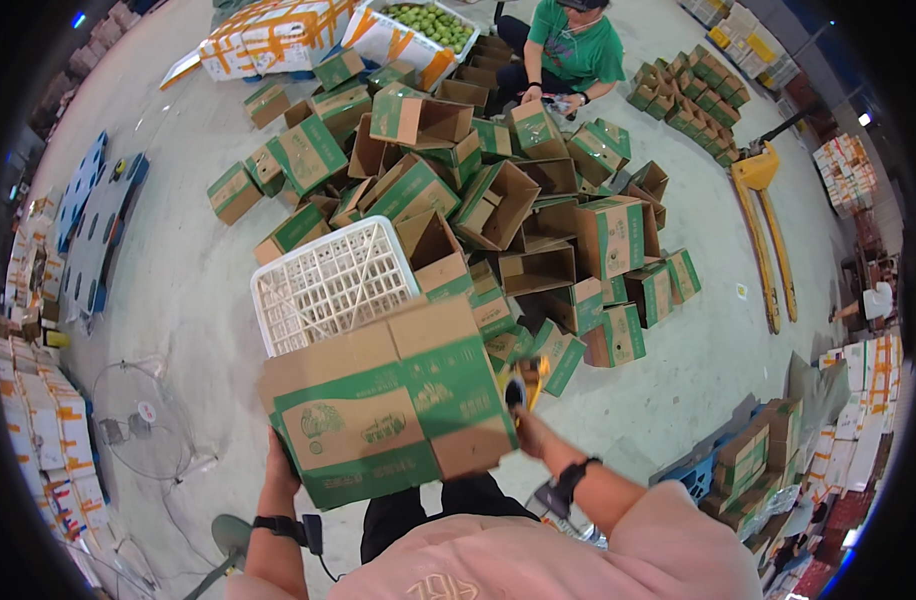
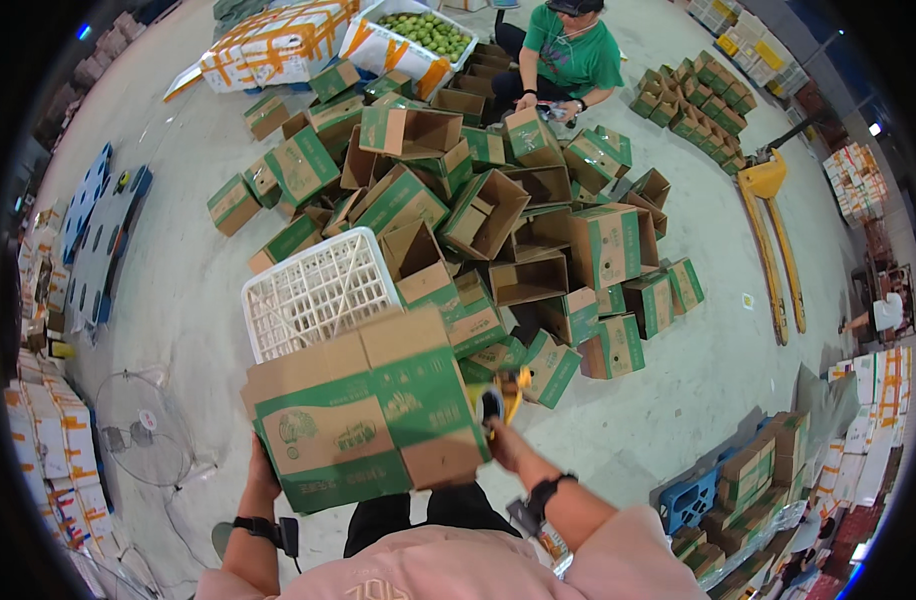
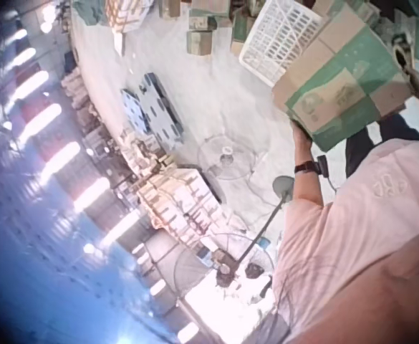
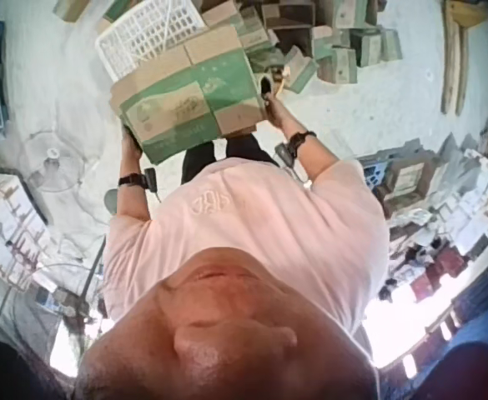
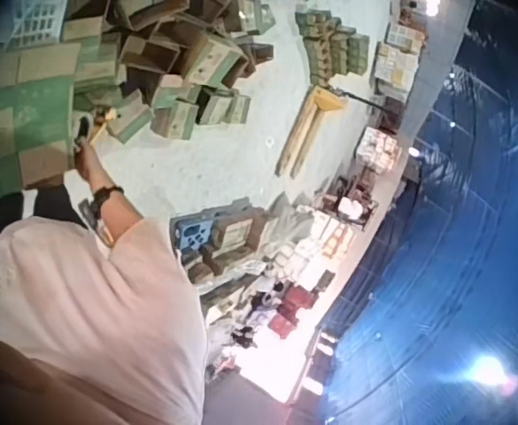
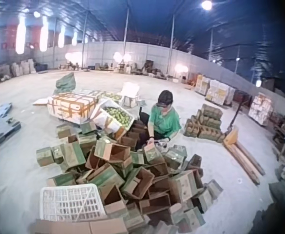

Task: The recorder is assembling cardboard boxes and sealing them with a hand-held tape dispenser.

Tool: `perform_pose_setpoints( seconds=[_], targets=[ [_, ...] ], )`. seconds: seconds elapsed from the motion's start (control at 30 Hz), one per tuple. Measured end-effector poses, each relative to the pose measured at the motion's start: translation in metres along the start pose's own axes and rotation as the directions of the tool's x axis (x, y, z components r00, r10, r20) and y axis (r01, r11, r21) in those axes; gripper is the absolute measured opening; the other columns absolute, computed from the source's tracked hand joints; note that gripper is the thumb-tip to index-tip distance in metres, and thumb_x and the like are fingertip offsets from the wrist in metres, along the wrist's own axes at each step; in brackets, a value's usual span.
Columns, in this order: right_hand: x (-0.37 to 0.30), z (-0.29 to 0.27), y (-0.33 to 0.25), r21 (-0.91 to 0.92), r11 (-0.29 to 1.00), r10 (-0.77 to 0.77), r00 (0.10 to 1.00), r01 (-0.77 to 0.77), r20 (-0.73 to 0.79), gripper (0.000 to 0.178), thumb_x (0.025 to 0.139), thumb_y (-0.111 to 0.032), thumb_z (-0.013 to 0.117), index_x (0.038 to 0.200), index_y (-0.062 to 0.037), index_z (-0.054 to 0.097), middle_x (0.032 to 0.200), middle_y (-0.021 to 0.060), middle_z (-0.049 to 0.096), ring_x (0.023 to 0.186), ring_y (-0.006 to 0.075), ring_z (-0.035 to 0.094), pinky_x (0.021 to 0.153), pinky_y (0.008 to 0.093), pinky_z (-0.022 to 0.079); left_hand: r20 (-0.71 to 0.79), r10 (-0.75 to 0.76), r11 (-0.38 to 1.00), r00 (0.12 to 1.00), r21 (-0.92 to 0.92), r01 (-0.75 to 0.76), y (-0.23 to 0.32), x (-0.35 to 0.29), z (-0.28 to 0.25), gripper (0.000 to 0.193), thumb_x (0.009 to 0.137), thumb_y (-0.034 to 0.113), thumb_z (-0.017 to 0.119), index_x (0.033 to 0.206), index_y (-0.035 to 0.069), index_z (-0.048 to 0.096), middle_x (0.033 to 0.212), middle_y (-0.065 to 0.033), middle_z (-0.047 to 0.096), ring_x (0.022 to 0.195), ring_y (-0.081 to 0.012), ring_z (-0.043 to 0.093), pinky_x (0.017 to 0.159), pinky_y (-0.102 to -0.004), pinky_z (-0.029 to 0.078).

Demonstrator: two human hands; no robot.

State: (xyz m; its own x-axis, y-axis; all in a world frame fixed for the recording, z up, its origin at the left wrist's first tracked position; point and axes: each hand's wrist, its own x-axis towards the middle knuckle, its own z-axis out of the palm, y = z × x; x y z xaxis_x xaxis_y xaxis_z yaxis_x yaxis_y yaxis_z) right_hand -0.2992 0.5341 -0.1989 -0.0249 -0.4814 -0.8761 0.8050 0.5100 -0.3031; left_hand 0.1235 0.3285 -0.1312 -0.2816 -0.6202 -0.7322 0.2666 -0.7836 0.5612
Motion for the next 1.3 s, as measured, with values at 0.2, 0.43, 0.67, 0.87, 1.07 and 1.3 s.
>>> perform_pose_setpoints(
  seconds=[0.2, 0.43, 0.67, 0.87, 1.07, 1.3],
  targets=[
    [-0.055, 0.010, 0.080, 0.376, 0.924, 0.111, 0.989, -0.066, -0.100, 0.037, 0.087, -0.025, 0.053, 0.116, -0.0027, 0.050, 0.118, 0.0151, 0.056, 0.111, 0.0317, 0.055, 0.097, 0.0475, 0.043, 0.093, -0.066, 0.867, 0.994, 0.498, 0.011, 0.076, 0.060, 0.019, 0.060, 0.099, 0.049, 0.033, 0.134, 0.001, 0.043, 0.126, -0.0131, 0.056, 0.113, -0.0246, 0.055, 0.094, -0.0352, 0.046],
    [-0.121, 0.057, 0.046, 0.347, 0.708, -0.468, 0.776, 0.615, -0.423, 0.033, 0.082, 0.001, 0.048, 0.115, 0.0004, 0.051, 0.112, 0.0185, 0.058, 0.103, 0.0334, 0.061, 0.087, 0.0509, 0.052, 0.517, 0.359, 0.244, 0.777, 0.752, -0.612, 0.071, 0.032, 0.039, 0.053, 0.094, 0.022, 0.054, 0.135, -0.007, 0.038, 0.132, -0.0233, 0.047, 0.121, -0.0308, 0.048, 0.102, -0.0386, 0.037],
    [-0.119, 0.096, 0.072, 0.174, 0.663, -0.596, 0.654, 0.728, -0.467, 0.041, 0.071, 0.008, 0.054, 0.112, 0.0017, 0.052, 0.099, 0.0118, 0.061, 0.089, 0.0251, 0.062, 0.079, 0.0344, 0.052, 0.553, 0.452, -0.098, 0.700, 0.811, -0.577, 0.094, 0.016, 0.053, 0.047, 0.088, 0.014, 0.060, 0.127, -0.008, 0.046, 0.128, -0.0225, 0.051, 0.115, -0.0295, 0.052, 0.101, -0.0388, 0.040],
    [-0.141, 0.061, 0.064, 0.594, 0.459, -0.556, 0.735, 0.660, -0.388, 0.029, 0.078, -0.008, 0.056, 0.106, -0.0008, 0.056, 0.103, 0.0121, 0.064, 0.095, 0.0278, 0.063, 0.088, 0.0449, 0.051, 0.567, -0.082, 0.869, 0.820, 0.443, -0.220, 0.158, -0.047, 0.110, 0.034, 0.084, 0.001, 0.060, 0.117, -0.003, 0.057, 0.110, -0.0085, 0.064, 0.099, -0.0188, 0.061, 0.092, -0.0323, 0.046],
    [-0.223, 0.090, 0.034, -0.206, 0.613, -0.770, 0.518, 0.763, -0.372, 0.032, 0.078, -0.009, 0.067, 0.106, -0.0022, 0.052, 0.094, 0.0084, 0.061, 0.080, 0.0177, 0.059, 0.072, 0.0280, 0.049, 0.679, -0.045, 0.462, 0.733, 0.665, -0.587, 0.196, -0.053, 0.088, 0.045, 0.081, -0.004, 0.057, 0.125, -0.002, 0.052, 0.117, -0.0096, 0.061, 0.107, -0.0201, 0.056, 0.094, -0.0341, 0.043],
    [-0.346, 0.210, 0.062, -0.712, 0.282, -0.708, 0.641, 0.643, 0.297, 0.083, 0.079, -0.033, 0.076, 0.142, -0.0070, 0.028, 0.120, 0.0128, 0.054, 0.113, 0.0195, 0.051, 0.098, 0.0317, 0.039, 0.649, 0.454, 0.551, 0.610, 0.334, -0.765, 0.165, -0.130, 0.152, 0.049, 0.090, 0.011, 0.058, 0.134, 0.001, 0.037, 0.114, -0.0066, 0.048, 0.107, -0.0159, 0.047, 0.095, -0.0309, 0.038]
  ],
)
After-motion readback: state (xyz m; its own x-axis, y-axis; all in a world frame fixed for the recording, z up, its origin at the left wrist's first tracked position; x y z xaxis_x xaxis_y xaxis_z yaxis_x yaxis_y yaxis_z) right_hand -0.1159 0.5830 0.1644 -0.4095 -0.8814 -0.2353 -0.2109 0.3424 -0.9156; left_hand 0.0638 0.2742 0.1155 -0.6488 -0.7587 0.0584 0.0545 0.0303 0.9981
